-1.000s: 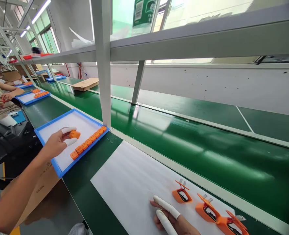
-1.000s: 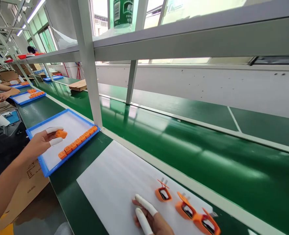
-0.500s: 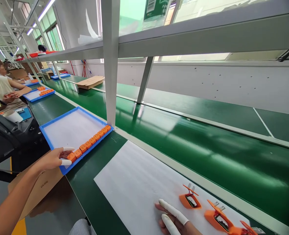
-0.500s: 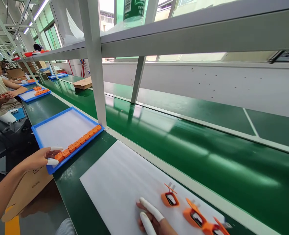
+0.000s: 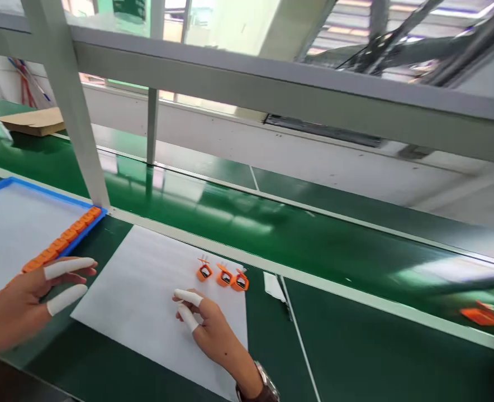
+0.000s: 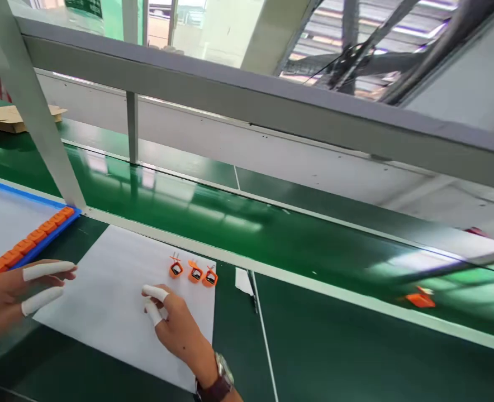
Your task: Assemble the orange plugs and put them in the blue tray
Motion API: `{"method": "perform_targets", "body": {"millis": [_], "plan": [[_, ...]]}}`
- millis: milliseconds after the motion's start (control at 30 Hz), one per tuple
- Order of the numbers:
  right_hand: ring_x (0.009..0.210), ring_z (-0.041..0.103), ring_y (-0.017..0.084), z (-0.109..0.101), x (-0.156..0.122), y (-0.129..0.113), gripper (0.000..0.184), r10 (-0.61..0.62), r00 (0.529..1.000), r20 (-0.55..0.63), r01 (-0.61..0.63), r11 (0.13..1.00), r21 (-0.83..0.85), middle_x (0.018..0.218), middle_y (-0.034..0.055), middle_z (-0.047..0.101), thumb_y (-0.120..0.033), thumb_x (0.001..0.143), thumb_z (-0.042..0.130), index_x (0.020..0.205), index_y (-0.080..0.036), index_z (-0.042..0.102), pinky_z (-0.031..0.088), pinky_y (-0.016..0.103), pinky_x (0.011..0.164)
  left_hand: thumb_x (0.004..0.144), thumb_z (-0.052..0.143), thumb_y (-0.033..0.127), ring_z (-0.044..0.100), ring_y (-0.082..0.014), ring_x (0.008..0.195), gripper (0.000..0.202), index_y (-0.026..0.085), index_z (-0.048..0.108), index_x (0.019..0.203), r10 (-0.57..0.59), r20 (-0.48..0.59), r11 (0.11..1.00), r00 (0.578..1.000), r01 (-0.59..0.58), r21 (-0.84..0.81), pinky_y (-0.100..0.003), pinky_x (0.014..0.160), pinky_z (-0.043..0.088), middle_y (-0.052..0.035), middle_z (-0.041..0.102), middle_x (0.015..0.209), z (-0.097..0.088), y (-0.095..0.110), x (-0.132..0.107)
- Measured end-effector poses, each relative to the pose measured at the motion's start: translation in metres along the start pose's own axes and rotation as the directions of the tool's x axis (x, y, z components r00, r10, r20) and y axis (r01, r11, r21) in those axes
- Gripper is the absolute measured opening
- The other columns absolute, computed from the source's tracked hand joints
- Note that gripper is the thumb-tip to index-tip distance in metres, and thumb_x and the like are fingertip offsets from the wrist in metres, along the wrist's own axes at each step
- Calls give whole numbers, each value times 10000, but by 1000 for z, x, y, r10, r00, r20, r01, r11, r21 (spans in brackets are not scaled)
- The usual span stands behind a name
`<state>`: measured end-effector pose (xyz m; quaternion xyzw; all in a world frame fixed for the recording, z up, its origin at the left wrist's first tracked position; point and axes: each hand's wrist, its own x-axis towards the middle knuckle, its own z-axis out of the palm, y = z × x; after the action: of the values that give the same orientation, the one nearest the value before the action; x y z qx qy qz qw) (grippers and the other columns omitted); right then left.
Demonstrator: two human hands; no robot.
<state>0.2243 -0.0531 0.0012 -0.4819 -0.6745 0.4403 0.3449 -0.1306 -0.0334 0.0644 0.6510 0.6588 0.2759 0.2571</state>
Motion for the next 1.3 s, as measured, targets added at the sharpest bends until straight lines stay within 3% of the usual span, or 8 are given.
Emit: {"method": "perform_targets", "body": {"millis": [100,200,400,533,733,933,1133,1300], "plan": [[896,658,188,-22,-2,-11,335,-154,975,-160,122,974,-193,1057,61,697,-224,951,514,1264,-268,625,555,368,863,853,640,474,680,-284,1126,437,364,656,1276,286,399,955,871,-291,-50,-338,975,546,2,664,1335,55,37,16],[942,635,208,-52,-10,-6,419,-189,875,-446,22,935,-354,1074,85,672,-241,950,517,1369,-241,538,534,412,907,927,549,379,634,-275,1206,378,362,650,1291,478,548,857,686,-501,-120,-354,1051,482,-3,619,1392,92,68,24],[1088,606,268,-92,-27,47,704,82,793,-604,-324,896,-305,1320,130,603,-347,840,669,1472,-190,402,542,449,912,914,553,327,663,-263,1137,355,367,669,1247,553,649,819,522,-482,-311,-326,979,510,-12,658,1317,124,86,25],[981,654,242,-94,-33,63,597,129,799,-587,-311,924,-221,1147,88,709,-296,851,625,1420,-183,486,537,455,938,899,572,334,690,-250,1038,294,346,714,1156,544,630,839,555,-387,-383,-315,927,534,-24,687,1255,131,84,19],[991,645,225,-59,-41,19,625,-65,815,-576,-173,921,-348,1090,61,678,-198,853,608,1451,-242,436,532,429,956,900,593,435,686,-249,1050,413,356,626,1304,406,636,885,656,-110,-452,-389,972,546,-49,691,1240,138,74,14],[1097,604,250,-2,-13,-11,681,-328,875,-356,182,904,-386,1176,108,640,-108,805,618,1445,-232,422,527,442,983,923,589,442,637,-282,1207,493,265,559,1382,333,615,646,715,302,-701,-458,1039,532,-74,625,1382,149,87,17],[928,678,194,1,9,-24,283,-106,940,-324,117,993,14,1050,40,707,-255,852,679,1134,-259,701,579,358,877,791,736,482,599,-326,1263,493,238,670,1213,180,417,726,891,166,-668,-449,1054,534,-68,706,1268,153,68,23],[890,694,199,12,11,-14,241,-43,929,-367,118,976,185,988,34,721,-295,805,742,1043,-256,735,598,349,836,820,700,477,635,-303,1220,438,235,666,1183,181,317,763,931,71,-643,-413,1030,558,-66,695,1277,164,55,19]]}}
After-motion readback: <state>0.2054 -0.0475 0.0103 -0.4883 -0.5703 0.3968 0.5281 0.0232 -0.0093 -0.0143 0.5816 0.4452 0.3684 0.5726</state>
